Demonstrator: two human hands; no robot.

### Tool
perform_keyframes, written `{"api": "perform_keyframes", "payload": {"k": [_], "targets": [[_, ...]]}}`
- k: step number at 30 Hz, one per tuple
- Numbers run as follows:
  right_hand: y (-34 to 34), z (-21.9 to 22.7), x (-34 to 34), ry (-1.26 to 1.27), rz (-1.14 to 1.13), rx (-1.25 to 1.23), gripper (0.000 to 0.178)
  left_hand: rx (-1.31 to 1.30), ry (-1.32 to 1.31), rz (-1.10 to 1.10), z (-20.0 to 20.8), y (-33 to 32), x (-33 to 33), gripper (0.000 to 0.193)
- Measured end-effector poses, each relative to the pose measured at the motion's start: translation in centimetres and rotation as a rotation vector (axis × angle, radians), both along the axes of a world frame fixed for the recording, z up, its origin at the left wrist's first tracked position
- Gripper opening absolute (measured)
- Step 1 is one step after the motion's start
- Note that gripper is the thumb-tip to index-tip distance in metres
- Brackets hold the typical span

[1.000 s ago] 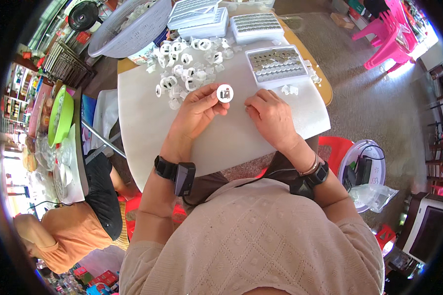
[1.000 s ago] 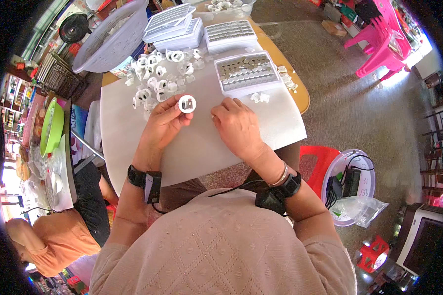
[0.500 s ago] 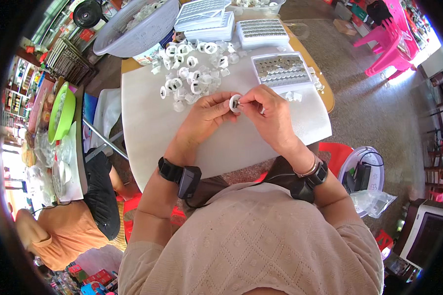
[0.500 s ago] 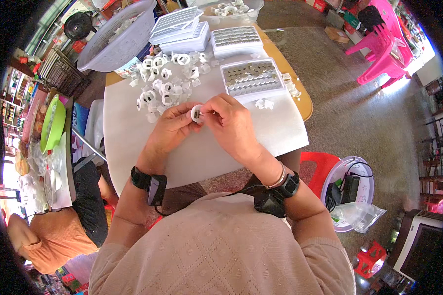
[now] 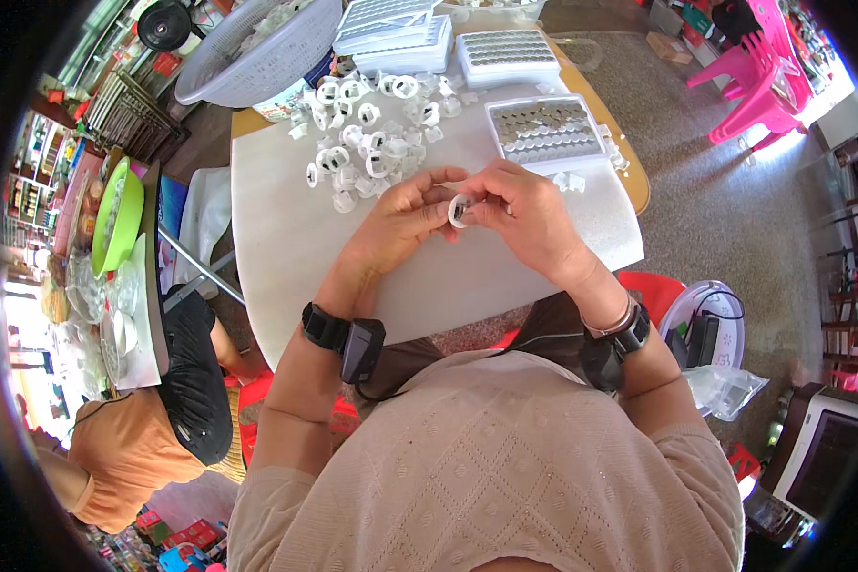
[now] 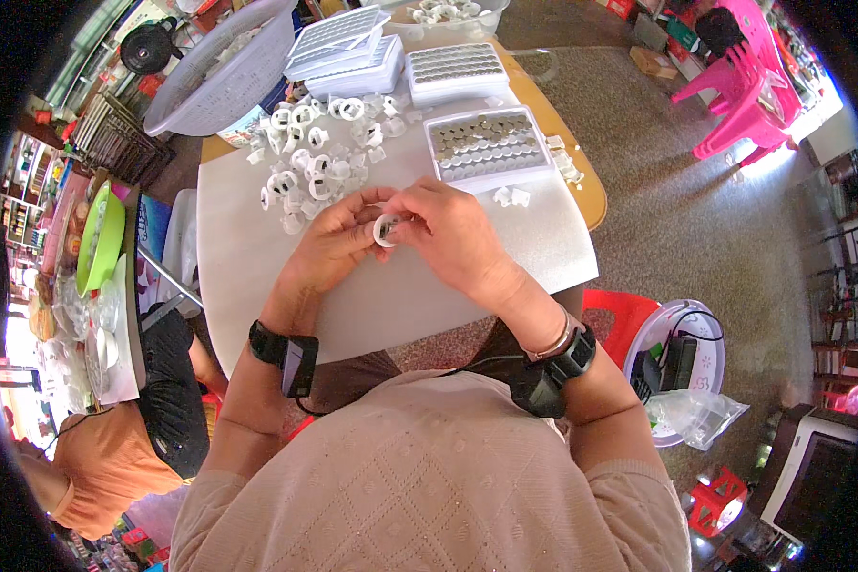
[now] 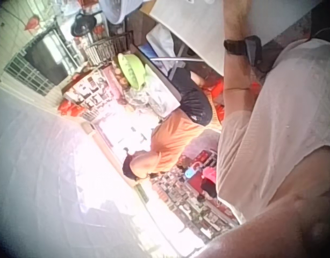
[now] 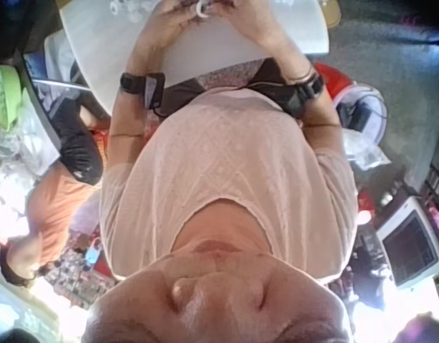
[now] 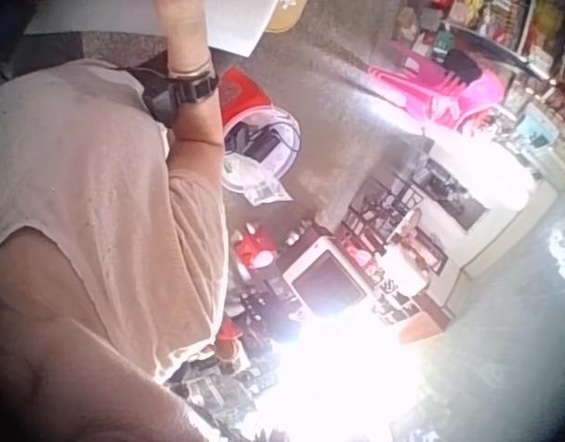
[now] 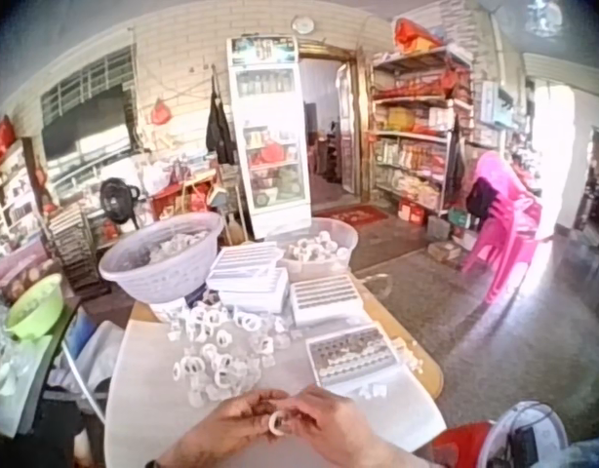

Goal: Assembling small electronic or plastic components by hand at a table.

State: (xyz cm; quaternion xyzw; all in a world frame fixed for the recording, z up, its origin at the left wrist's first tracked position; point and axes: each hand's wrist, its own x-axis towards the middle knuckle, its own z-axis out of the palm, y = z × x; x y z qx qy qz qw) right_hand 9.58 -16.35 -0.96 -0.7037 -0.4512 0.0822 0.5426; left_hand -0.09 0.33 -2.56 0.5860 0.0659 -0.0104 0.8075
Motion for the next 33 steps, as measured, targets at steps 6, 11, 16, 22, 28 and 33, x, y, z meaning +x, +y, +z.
{"api": "perform_keyframes", "payload": {"k": [6, 11, 16, 22, 28, 33], "targets": [[-0.2, -0.5, -0.1, -0.02, 0.016, -0.046, 0.013, 0.065, 0.001, -0.115, -0.6, 0.5, 0.0, 0.039], [0.2, -1.2, 0.0, 0.062, 0.003, -0.021, 0.013, -0.021, 0.036, -0.113, -1.1, 1.0, 0.2, 0.043], [0.6, -1.9, -0.1, 0.337, 0.06, 0.068, 0.013, -0.129, 0.025, -0.163, -1.6, 1.7, 0.2, 0.045], [0.6, -1.8, -0.4, 0.243, -0.004, -0.022, 0.012, -0.13, 0.021, -0.113, -1.7, 1.6, 0.2, 0.046], [0.7, -2.3, 0.2, 0.598, 0.185, 0.133, 0.013, -0.21, 0.02, -0.131, -1.8, 1.6, 0.3, 0.045], [0.5, -1.6, 0.4, 0.59, 0.184, 0.074, 0.012, -0.203, 0.023, -0.129, -1.5, 1.5, 0.3, 0.045]]}}
